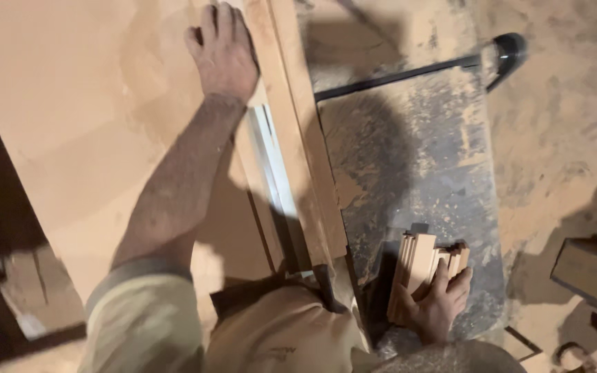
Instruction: The person cuts small wooden strips into shorter pieces on a table saw, pushing each piece against the fence and blade. They stack the cut pieces on the saw table, gather an armful of finished strips, and collect pieces from a bucket.
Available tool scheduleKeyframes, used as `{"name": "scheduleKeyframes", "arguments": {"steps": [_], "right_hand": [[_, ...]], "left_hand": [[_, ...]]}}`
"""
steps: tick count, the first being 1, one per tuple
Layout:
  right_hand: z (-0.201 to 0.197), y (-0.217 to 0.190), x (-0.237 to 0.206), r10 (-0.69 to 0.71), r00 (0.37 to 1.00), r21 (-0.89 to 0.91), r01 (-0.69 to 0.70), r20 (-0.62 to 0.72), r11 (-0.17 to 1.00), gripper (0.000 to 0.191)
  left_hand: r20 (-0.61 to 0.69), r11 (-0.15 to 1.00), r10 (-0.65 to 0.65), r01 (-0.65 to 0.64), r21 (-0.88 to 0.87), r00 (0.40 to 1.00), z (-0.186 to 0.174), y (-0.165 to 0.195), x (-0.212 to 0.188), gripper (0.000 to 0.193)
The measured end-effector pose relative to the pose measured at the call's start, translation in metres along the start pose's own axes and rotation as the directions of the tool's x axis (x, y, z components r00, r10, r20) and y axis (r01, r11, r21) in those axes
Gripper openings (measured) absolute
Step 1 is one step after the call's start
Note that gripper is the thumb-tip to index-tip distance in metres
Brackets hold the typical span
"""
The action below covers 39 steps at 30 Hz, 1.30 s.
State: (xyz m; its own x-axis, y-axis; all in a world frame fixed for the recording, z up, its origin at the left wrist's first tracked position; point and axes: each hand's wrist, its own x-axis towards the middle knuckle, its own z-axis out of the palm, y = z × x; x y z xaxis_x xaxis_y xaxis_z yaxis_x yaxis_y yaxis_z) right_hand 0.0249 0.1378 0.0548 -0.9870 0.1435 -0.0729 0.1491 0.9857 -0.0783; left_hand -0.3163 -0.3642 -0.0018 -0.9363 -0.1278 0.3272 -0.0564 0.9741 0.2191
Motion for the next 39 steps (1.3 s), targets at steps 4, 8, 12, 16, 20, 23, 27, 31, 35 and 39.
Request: {"name": "scheduleKeyframes", "arguments": {"steps": [4,8,12,16,20,23,27,31,35,39], "right_hand": [[-0.003,-0.01,0.006,0.01,0.999,0.067,-0.008,-0.036,0.998,0.107],[-0.013,-0.007,-0.001,-0.05,0.997,0.056,0.054,-0.064,0.997,0.114],[-0.017,-0.01,-0.012,0.028,1.0,0.054,-0.027,-0.014,0.998,0.111],[-0.025,-0.017,-0.013,0.087,0.996,0.103,-0.086,-0.01,0.991,0.11],[-0.032,-0.015,-0.019,0.11,0.992,0.14,-0.117,0.057,0.983,0.11],[-0.032,0.003,-0.024,0.023,0.999,0.271,-0.012,-0.035,0.963,0.106],[-0.025,0.052,-0.032,0.02,0.997,0.501,0.022,-0.079,0.865,0.105],[-0.006,0.08,-0.039,0.0,1.0,0.53,-0.016,0.03,0.848,0.075],[-0.001,0.09,-0.039,-0.114,0.992,0.638,0.117,-0.045,0.761,0.029],[-0.015,0.104,-0.034,0.071,0.989,0.698,-0.142,0.131,0.702,0.028]], "left_hand": [[-0.015,0.999,0.011,-0.011,0.037,1.0,0.004,-0.033,0.074,0.04],[-0.122,0.929,-0.145,0.093,-0.359,0.982,-0.019,-0.039,0.096,0.034],[-0.389,0.74,0.02,-0.275,-0.614,0.921,-0.059,0.007,0.028,0.016],[-0.267,0.628,0.246,-0.363,-0.689,0.932,-0.084,0.149,-0.125,0.024],[0.471,0.66,0.453,0.07,-0.748,0.757,-0.081,0.267,-0.256,0.037],[0.613,0.764,0.45,0.075,-0.641,0.649,-0.074,0.31,-0.299,0.061],[0.692,0.848,0.365,0.084,-0.523,0.623,-0.076,0.338,-0.321,0.078],[0.725,0.83,0.193,0.283,-0.48,0.662,-0.087,0.359,-0.341,0.088],[0.643,0.804,0.138,0.294,-0.517,0.753,-0.101,0.372,-0.356,0.083],[0.604,0.806,0.068,0.313,-0.502,0.794,-0.113,0.377,-0.359,0.085]]}}
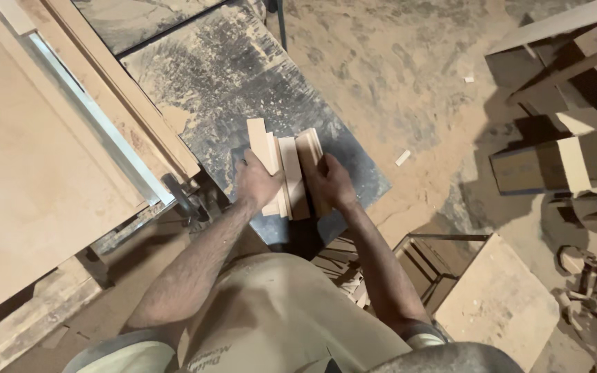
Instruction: The person cuts small wooden strips into shorter pieces on a table saw, pushing each piece against the fence and blade. They stack the cut pieces on the saw table, gather an armful of finished strips, and collect pieces from a bucket.
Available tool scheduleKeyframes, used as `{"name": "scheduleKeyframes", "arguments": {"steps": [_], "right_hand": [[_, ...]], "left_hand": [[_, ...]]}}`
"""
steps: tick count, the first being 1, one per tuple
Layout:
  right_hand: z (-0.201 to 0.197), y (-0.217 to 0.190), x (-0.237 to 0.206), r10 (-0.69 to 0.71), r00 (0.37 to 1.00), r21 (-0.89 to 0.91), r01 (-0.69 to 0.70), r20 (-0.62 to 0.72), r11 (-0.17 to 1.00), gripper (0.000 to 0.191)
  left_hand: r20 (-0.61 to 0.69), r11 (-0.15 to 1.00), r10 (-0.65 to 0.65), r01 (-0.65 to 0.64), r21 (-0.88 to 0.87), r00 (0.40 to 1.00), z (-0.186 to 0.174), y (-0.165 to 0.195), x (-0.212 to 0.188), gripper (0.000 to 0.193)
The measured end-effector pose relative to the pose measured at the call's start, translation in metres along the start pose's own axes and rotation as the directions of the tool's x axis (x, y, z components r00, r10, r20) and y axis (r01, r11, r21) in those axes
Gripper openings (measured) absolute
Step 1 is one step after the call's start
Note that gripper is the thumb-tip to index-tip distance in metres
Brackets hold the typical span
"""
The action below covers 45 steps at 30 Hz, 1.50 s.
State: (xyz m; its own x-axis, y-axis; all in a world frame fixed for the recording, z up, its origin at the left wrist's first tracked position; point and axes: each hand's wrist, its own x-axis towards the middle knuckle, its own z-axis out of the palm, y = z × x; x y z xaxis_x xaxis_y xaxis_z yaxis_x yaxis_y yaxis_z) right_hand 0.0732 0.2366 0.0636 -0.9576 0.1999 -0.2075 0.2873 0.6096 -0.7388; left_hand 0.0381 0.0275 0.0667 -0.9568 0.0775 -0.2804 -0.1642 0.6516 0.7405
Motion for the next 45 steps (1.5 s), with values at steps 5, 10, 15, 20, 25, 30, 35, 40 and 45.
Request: {"name": "scheduleKeyframes", "arguments": {"steps": [5,10,15,20,25,30,35,40,45], "right_hand": [[-0.018,0.005,-0.009,0.072,0.979,0.639,-0.18,0.192,0.748,0.04],[0.027,-0.011,-0.024,0.009,0.992,0.201,-0.034,0.124,0.979,0.039],[0.031,-0.032,-0.032,0.193,0.955,0.228,-0.244,0.225,0.943,0.035],[0.025,-0.04,-0.028,0.206,0.917,0.346,-0.326,0.341,0.88,0.037],[0.031,-0.034,-0.028,0.215,0.962,0.256,-0.254,0.169,0.933,0.042],[0.005,-0.012,-0.031,0.124,0.985,-0.159,-0.142,-0.12,0.977,0.054],[0.027,-0.021,-0.033,-0.005,0.994,-0.365,-0.037,-0.112,0.93,0.082],[0.027,-0.052,-0.046,0.085,0.995,-0.257,-0.07,0.047,0.964,0.116],[0.021,-0.062,-0.051,0.124,0.992,-0.204,-0.113,0.038,0.972,0.124]], "left_hand": [[-0.001,1.0,-0.025,0.025,0.011,1.0,-0.003,-0.001,-0.002,0.08],[0.009,0.999,0.043,-0.042,-0.024,0.999,-0.003,-0.014,-0.002,0.075],[0.008,0.997,0.076,-0.076,-0.03,0.997,-0.004,-0.024,-0.002,0.072],[0.005,0.99,0.138,-0.138,-0.041,0.99,-0.008,-0.027,-0.003,0.074],[0.059,0.984,0.159,-0.154,-0.086,0.985,-0.015,-0.028,-0.004,0.073],[0.098,0.986,0.147,-0.138,-0.089,0.984,-0.016,-0.032,-0.003,0.082],[0.002,0.931,0.248,-0.237,-0.278,0.969,-0.011,-0.034,-0.002,0.052],[-0.105,0.836,0.296,-0.31,-0.452,0.95,-0.01,-0.03,-0.002,0.034],[-0.053,0.867,0.297,-0.292,-0.403,0.953,-0.009,-0.031,0.0,0.038]]}}
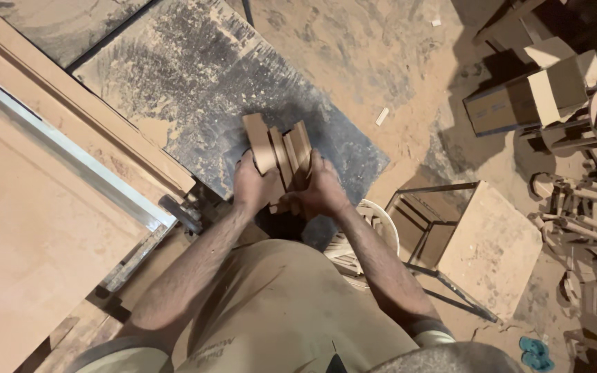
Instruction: The person cuts small wooden strips into shorter pieces on a table saw, pushing each piece against the fence and blade. They stack the cut pieces on the saw table, gather an armful of finished strips, and collect pieces from a bucket.
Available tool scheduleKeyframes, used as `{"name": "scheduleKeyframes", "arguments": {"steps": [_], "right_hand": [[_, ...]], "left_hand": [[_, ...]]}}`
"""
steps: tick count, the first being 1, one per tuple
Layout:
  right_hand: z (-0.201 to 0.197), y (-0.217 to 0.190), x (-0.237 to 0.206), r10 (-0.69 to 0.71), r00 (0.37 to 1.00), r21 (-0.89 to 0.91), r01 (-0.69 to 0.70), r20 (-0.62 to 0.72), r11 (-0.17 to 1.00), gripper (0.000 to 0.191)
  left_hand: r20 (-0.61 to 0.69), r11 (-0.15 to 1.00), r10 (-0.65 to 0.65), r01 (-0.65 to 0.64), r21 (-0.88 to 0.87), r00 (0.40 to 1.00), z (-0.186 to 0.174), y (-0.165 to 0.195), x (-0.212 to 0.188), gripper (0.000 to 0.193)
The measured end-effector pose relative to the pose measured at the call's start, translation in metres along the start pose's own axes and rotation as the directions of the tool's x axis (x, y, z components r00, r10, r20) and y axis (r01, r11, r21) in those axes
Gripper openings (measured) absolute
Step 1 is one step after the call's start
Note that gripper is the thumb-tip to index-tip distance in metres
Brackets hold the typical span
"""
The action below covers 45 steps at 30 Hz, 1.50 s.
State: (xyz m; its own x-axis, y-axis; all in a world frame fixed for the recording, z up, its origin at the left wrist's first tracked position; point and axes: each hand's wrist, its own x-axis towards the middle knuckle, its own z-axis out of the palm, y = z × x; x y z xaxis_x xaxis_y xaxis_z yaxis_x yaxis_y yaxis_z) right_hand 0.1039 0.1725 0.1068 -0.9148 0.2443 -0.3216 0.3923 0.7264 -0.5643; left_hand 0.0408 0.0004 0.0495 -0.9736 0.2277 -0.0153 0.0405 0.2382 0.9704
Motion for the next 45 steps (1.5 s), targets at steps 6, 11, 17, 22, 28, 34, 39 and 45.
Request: {"name": "scheduleKeyframes", "arguments": {"steps": [6,11,17,22,28,34,39,45], "right_hand": [[0.018,0.021,0.007,-0.03,0.998,-0.022,0.029,-0.056,0.999,0.124],[0.029,0.015,0.01,-0.066,0.993,-0.107,0.056,-0.094,0.993,0.124],[0.015,-0.009,0.005,0.024,0.999,-0.161,-0.028,-0.026,0.987,0.11],[0.016,-0.005,0.002,-0.086,0.99,-0.195,0.064,-0.109,0.979,0.1],[0.006,0.026,0.011,-0.147,0.971,-0.197,0.109,-0.191,0.974,0.099],[0.013,0.026,0.013,-0.217,0.95,-0.249,0.16,-0.225,0.955,0.094],[0.01,0.032,0.016,-0.278,0.932,-0.192,0.236,-0.232,0.953,0.091],[0.016,0.04,0.033,-0.445,0.883,-0.168,0.421,-0.15,0.892,0.092]], "left_hand": [[0.02,0.997,-0.007,0.005,0.083,1.0,0.005,-0.014,0.004,0.04],[0.113,0.977,-0.158,0.139,0.16,0.981,0.0,-0.017,0.013,0.076],[0.095,0.938,-0.283,0.255,0.234,0.954,0.002,0.004,0.001,0.086],[-0.032,0.87,0.02,-0.002,0.493,0.999,0.01,0.026,-0.013,0.081],[0.002,0.745,-0.029,0.02,0.666,1.0,0.023,0.053,-0.024,0.075],[0.051,0.726,-0.173,0.093,0.681,0.984,0.025,0.066,-0.022,0.087],[-0.073,0.836,-0.056,0.087,0.542,0.996,0.013,0.043,-0.015,0.089],[-0.053,0.913,-0.085,0.099,0.395,0.995,0.023,0.005,-0.011,0.054]]}}
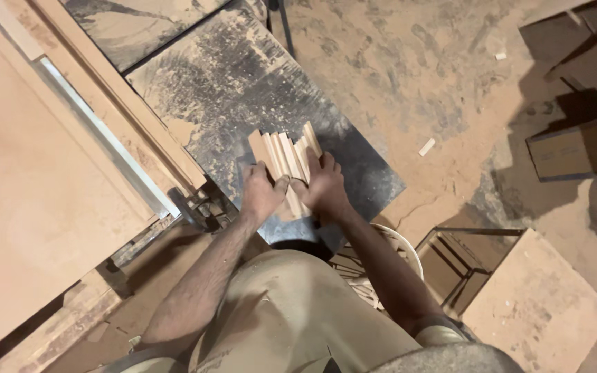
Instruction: The person cuts small wooden strips into shorter pieces on a table saw, pushing each piece against the fence and blade. They stack the cut pieces on the saw table, gather an armful of finished strips, and collect pieces from a bucket.
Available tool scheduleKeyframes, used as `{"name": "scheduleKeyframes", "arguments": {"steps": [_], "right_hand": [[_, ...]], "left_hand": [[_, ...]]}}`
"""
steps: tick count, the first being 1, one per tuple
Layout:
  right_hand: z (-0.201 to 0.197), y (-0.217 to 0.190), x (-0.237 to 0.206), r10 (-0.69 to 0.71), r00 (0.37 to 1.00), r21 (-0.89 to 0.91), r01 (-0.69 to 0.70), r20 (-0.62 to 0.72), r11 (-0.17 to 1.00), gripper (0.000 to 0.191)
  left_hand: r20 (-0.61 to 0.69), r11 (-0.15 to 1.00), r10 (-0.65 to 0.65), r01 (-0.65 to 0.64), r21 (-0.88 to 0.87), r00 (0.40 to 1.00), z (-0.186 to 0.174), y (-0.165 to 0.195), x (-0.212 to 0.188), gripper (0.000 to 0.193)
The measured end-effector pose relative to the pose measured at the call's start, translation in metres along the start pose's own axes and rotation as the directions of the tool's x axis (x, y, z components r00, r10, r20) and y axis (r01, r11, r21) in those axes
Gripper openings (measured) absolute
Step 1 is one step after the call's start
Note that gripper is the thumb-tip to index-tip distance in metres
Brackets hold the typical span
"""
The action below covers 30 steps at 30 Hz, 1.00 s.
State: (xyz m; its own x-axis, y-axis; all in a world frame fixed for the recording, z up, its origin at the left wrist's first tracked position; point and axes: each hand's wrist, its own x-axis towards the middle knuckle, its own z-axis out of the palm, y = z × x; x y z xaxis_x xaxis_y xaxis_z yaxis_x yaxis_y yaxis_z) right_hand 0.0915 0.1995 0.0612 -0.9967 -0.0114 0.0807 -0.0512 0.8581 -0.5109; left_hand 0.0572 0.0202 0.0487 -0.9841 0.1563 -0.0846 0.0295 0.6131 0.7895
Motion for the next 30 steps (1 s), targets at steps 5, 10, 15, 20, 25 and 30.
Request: {"name": "scheduleKeyframes", "arguments": {"steps": [5,10,15,20,25,30], "right_hand": [[0.009,-0.004,0.01,0.058,0.989,-0.01,-0.057,0.139,0.998,0.113],[0.015,-0.019,0.015,0.113,0.98,-0.074,-0.102,0.164,0.992,0.136],[0.012,-0.018,0.022,0.209,0.946,-0.086,-0.193,0.248,0.977,0.138],[0.016,-0.017,0.028,0.288,0.911,-0.146,-0.255,0.294,0.956,0.139],[0.013,-0.015,0.027,0.233,0.934,-0.14,-0.201,0.271,0.97,0.125],[0.005,-0.026,0.019,0.149,0.968,-0.133,-0.123,0.201,0.983,0.115]], "left_hand": [[-0.077,0.998,-0.001,-0.004,-0.067,0.997,0.005,-0.026,0.002,0.034],[0.083,0.873,-0.118,0.143,-0.467,0.99,0.002,-0.043,0.006,0.036],[0.055,0.788,-0.259,0.244,-0.565,0.964,0.0,-0.045,0.0,0.049],[-0.089,0.979,-0.101,0.083,-0.186,0.991,-0.006,-0.042,-0.004,0.063],[0.07,0.868,-0.238,0.244,-0.432,0.969,-0.02,-0.026,-0.009,0.059],[-0.307,0.827,-0.146,-0.054,-0.559,0.94,-0.063,-0.023,-0.058,0.055]]}}
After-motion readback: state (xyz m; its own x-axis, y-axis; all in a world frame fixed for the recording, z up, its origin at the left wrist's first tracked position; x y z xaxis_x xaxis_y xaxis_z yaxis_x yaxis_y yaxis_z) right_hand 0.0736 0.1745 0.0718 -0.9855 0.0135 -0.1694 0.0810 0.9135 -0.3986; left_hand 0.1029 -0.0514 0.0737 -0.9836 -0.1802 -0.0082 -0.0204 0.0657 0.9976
